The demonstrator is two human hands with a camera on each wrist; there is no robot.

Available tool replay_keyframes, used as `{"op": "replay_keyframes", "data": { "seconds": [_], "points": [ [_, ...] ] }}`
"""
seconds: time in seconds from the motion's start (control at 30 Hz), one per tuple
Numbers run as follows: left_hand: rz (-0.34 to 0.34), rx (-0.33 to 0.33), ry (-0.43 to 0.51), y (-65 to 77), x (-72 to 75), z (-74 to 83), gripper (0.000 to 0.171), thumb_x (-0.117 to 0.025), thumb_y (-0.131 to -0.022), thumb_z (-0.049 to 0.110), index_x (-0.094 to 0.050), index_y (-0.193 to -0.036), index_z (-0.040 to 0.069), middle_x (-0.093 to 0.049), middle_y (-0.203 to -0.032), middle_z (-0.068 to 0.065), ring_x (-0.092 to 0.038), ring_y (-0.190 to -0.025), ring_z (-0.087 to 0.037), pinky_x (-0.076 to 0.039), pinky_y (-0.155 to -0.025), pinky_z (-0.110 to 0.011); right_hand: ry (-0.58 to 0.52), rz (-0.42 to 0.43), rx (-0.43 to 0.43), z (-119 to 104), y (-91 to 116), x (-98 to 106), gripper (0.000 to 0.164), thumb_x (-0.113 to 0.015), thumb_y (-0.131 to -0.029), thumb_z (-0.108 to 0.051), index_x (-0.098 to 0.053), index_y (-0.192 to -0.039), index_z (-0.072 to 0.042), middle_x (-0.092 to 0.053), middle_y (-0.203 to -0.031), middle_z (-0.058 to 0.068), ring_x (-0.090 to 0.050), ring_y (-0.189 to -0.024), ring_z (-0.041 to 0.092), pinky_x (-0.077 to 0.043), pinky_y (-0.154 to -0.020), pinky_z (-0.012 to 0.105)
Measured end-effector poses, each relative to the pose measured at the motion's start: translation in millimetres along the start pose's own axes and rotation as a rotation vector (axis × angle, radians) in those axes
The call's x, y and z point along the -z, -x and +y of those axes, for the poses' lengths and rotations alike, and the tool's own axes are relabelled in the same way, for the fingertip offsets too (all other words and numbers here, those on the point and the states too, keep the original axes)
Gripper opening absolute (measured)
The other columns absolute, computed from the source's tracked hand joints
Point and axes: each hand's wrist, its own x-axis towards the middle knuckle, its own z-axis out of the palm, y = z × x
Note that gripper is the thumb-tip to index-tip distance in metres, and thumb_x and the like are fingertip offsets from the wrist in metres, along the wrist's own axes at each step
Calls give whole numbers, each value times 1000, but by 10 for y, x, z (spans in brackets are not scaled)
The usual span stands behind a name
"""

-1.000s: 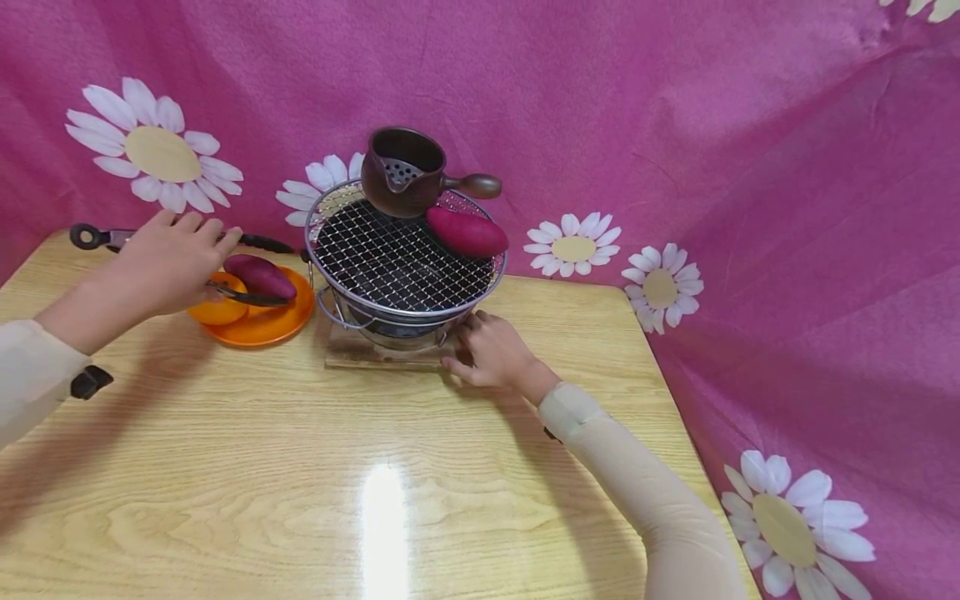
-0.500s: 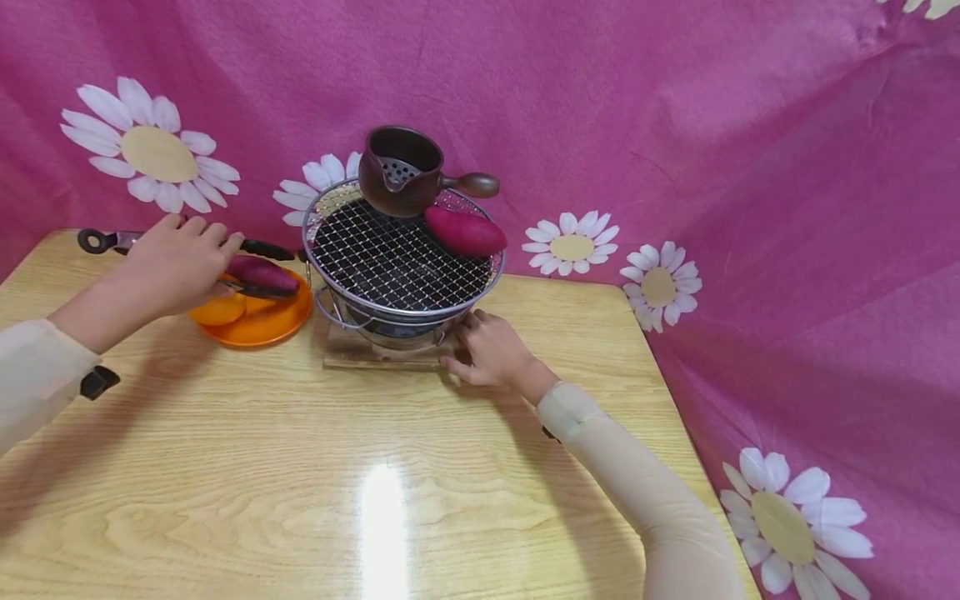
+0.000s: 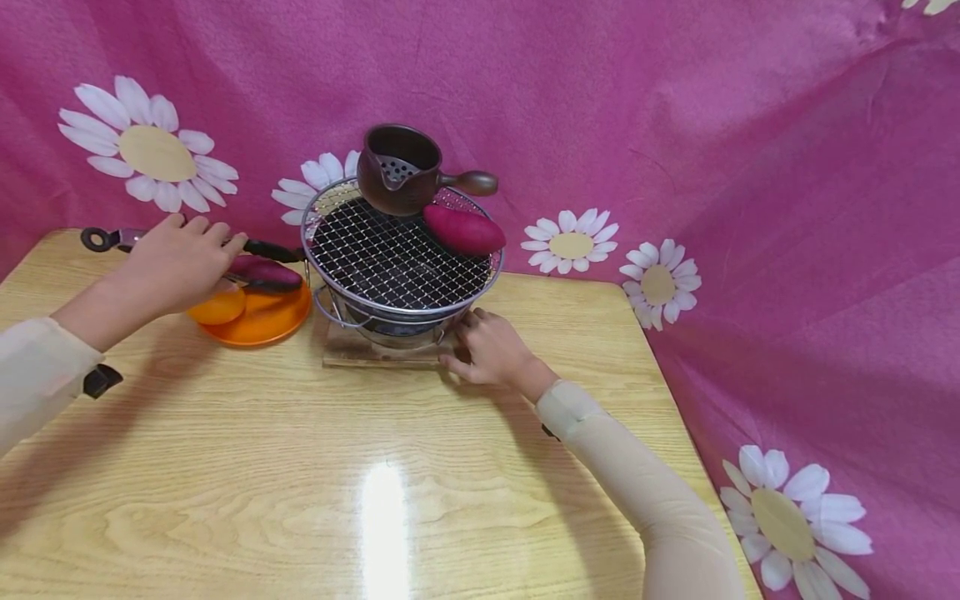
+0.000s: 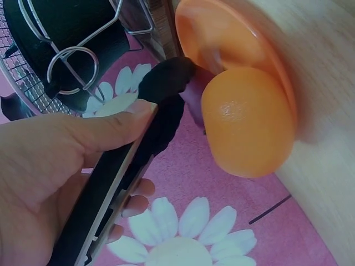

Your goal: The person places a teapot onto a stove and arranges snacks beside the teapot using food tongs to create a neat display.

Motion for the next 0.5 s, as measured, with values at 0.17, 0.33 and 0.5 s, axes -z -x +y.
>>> {"op": "replay_keyframes", "data": {
  "seconds": [0.17,0.33,0.5],
  "points": [
    [56,-18,-32,16,18,-6,58,-82,-83,23,-60,-123,-13,-63,-105,-29,-60,-94,-45,-52,-85,-57,0,6,6,9,-6,-3,44,-56,-90,-51,-65,-83,-8,-64,-88,10,-65,-85,30,-55,-68,46],
    [92,-17,-27,19,19,-11,51,-78,-83,14,-60,-121,-14,-62,-104,-30,-60,-95,-46,-51,-86,-58,5,13,12,15,-7,-10,43,-56,-90,-51,-64,-83,-9,-64,-87,10,-65,-85,30,-55,-68,46],
    [46,-3,-21,17,1,-26,59,-81,-80,17,-58,-125,-15,-62,-108,-31,-59,-98,-47,-49,-89,-58,3,20,10,8,-4,-10,43,-57,-89,-51,-65,-84,-9,-64,-87,9,-64,-83,29,-55,-67,45]
  ]
}}
